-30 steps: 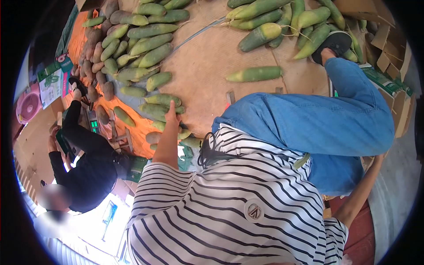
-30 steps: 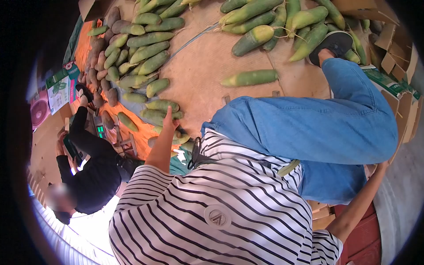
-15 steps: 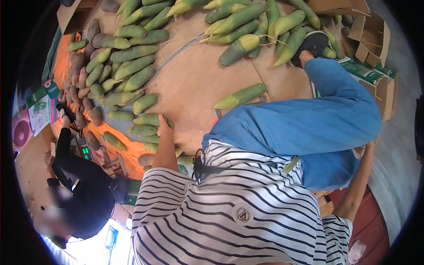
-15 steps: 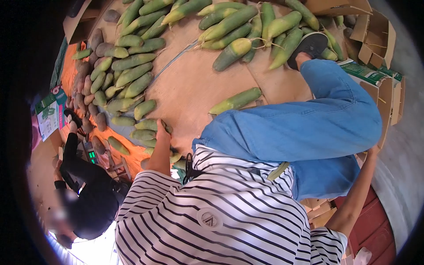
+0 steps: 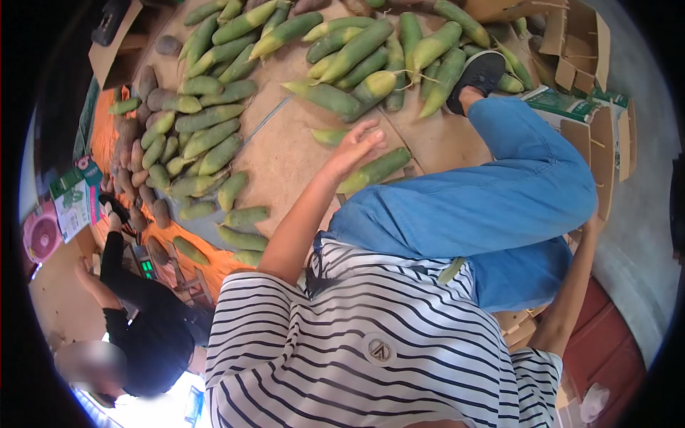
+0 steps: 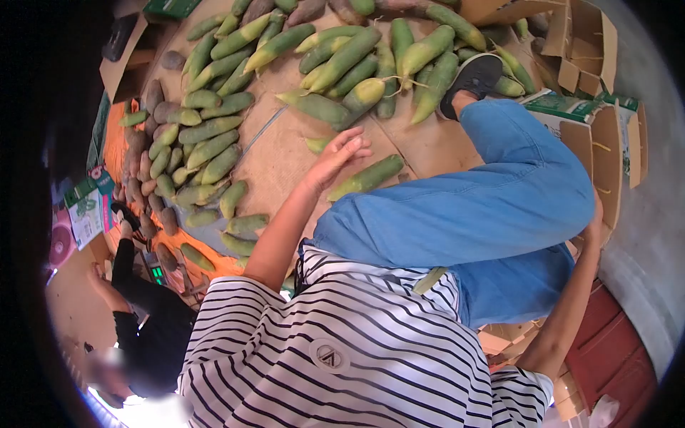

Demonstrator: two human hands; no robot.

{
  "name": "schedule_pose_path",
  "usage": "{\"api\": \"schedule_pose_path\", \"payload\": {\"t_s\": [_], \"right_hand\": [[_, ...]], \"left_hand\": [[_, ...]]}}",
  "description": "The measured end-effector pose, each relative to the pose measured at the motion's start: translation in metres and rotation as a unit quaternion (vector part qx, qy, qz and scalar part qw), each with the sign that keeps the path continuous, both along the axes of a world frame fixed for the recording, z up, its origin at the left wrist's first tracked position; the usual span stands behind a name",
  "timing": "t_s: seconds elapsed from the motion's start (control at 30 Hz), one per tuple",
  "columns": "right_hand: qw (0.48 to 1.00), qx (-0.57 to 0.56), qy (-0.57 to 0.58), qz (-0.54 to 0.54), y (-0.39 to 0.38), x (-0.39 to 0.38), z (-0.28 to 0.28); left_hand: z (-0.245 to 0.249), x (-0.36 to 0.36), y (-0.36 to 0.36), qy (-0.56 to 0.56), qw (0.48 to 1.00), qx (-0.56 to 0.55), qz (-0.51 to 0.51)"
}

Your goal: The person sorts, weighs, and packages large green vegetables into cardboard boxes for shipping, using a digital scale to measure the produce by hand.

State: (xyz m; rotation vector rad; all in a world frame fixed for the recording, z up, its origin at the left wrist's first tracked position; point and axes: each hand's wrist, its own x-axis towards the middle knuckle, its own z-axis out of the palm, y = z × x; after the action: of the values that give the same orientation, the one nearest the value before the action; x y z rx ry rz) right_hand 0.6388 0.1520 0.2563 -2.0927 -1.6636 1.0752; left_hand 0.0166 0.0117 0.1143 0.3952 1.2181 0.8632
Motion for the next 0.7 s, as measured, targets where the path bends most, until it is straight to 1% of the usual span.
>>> {"api": "schedule_pose_path", "payload": {"t_s": [0.03,0.07,0.1,0.13,0.17,0.2,0.27,0.3,0.37,0.4,0.47,0.57,0.67,0.7], "right_hand": [[0.999,0.002,0.041,-0.002,-0.005,-0.017,0.008],[0.998,-0.003,0.065,-0.025,-0.008,-0.037,0.017],[0.995,-0.008,0.09,-0.049,-0.01,-0.058,0.026],[0.99,-0.023,0.1,-0.093,-0.012,-0.077,0.031],[0.984,-0.04,0.11,-0.136,-0.011,-0.083,0.031],[0.989,-0.02,0.118,-0.087,-0.009,-0.062,0.02],[0.998,0.001,0.048,-0.047,-0.009,-0.057,0.019],[1.0,0.011,0.012,-0.025,-0.008,-0.055,0.018],[1.0,0.015,-0.021,-0.001,-0.007,-0.051,0.018],[0.999,0.017,-0.034,0.006,-0.007,-0.069,0.028],[0.999,0.015,-0.047,0.008,-0.007,-0.081,0.035],[0.998,0.006,-0.062,0.001,-0.008,-0.079,0.034],[0.993,0.022,-0.115,0.018,-0.009,-0.065,0.027],[0.989,0.031,-0.14,0.033,-0.009,-0.066,0.027]], "left_hand": [[0.004,-0.002,0.011,-0.003,0.996,0.059,-0.067],[-0.007,-0.004,0.012,0.081,0.989,0.084,-0.086],[-0.021,-0.009,0.008,0.171,0.965,0.085,-0.179],[-0.036,-0.015,0.0,0.259,0.924,0.085,-0.267],[-0.046,-0.015,-0.007,0.343,0.867,0.083,-0.351],[-0.054,-0.008,-0.017,0.393,0.83,0.078,-0.387],[-0.06,0.008,-0.039,0.485,0.744,0.068,-0.454],[-0.06,0.016,-0.043,0.511,0.718,0.068,-0.468],[-0.063,0.032,-0.047,0.563,0.662,0.068,-0.49],[-0.073,0.034,-0.053,0.584,0.629,0.107,-0.502],[-0.091,0.033,-0.058,0.62,0.556,0.189,-0.52],[-0.068,0.029,-0.044,0.593,0.592,0.179,-0.516],[-0.074,0.022,-0.046,0.628,0.549,0.26,-0.486],[-0.085,0.023,-0.047,0.621,0.547,0.253,-0.501]]}}
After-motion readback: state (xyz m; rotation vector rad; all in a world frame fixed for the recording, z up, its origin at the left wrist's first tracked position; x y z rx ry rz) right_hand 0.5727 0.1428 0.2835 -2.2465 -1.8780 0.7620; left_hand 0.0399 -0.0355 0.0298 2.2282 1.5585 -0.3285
